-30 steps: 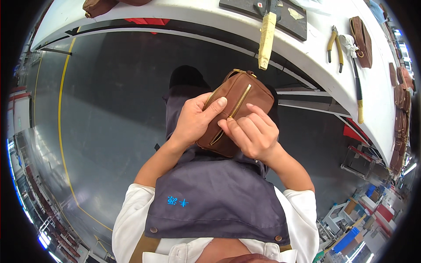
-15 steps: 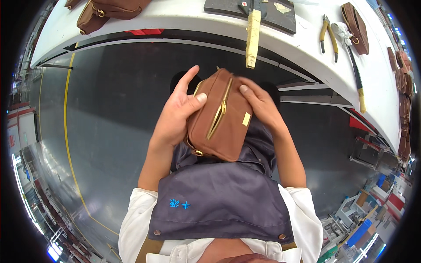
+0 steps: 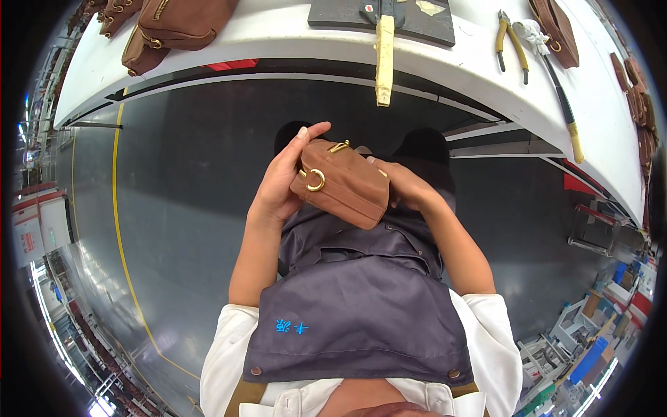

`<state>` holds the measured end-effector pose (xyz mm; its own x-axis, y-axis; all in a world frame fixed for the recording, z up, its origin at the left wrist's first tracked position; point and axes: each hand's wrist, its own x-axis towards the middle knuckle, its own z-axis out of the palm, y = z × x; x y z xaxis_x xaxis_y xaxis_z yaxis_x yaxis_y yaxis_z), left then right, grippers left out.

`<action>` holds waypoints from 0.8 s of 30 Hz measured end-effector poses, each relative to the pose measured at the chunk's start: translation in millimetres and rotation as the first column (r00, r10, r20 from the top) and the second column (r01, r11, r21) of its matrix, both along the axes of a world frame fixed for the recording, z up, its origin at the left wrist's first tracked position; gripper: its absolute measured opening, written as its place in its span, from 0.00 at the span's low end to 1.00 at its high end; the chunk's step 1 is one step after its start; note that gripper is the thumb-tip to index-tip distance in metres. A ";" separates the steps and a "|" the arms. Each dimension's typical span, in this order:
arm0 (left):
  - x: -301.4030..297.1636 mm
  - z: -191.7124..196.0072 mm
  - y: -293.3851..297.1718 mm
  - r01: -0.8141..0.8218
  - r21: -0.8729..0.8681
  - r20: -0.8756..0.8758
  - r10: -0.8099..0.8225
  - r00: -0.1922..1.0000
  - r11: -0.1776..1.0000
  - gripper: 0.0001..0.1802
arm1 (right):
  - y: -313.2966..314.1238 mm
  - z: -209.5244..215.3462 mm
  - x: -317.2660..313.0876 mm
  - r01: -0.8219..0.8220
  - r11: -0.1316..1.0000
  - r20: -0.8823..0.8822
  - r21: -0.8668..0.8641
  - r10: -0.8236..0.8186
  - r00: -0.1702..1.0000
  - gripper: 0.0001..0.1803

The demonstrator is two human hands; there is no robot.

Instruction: Assembling and finishing leather pouches by attaching hardware and inspecting zippers using specialized tools.

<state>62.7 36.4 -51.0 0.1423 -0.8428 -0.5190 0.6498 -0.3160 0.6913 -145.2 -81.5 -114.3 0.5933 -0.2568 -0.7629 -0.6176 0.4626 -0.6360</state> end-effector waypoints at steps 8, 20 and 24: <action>4.3 -3.6 9.7 0.113 -0.110 0.072 -0.105 0.992 0.988 0.30 | 6.5 7.7 -1.0 0.035 0.952 -0.037 -0.305 -0.049 0.998 0.30; -1.3 6.8 10.5 0.225 -0.035 0.283 -0.206 0.937 0.974 0.29 | 8.1 42.8 -6.8 0.112 0.483 0.076 -0.869 -0.095 0.993 0.23; -1.1 0.9 10.7 0.192 -0.015 0.259 -0.181 0.949 0.981 0.27 | 9.9 39.8 -8.1 0.115 0.512 0.078 -0.852 -0.093 0.993 0.23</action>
<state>61.5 47.1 -50.1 0.1042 -0.8861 -0.4517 0.3820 -0.3837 0.8408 -153.3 -71.6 -74.5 0.5298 -0.8380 -0.1304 -0.5847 -0.2496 -0.7719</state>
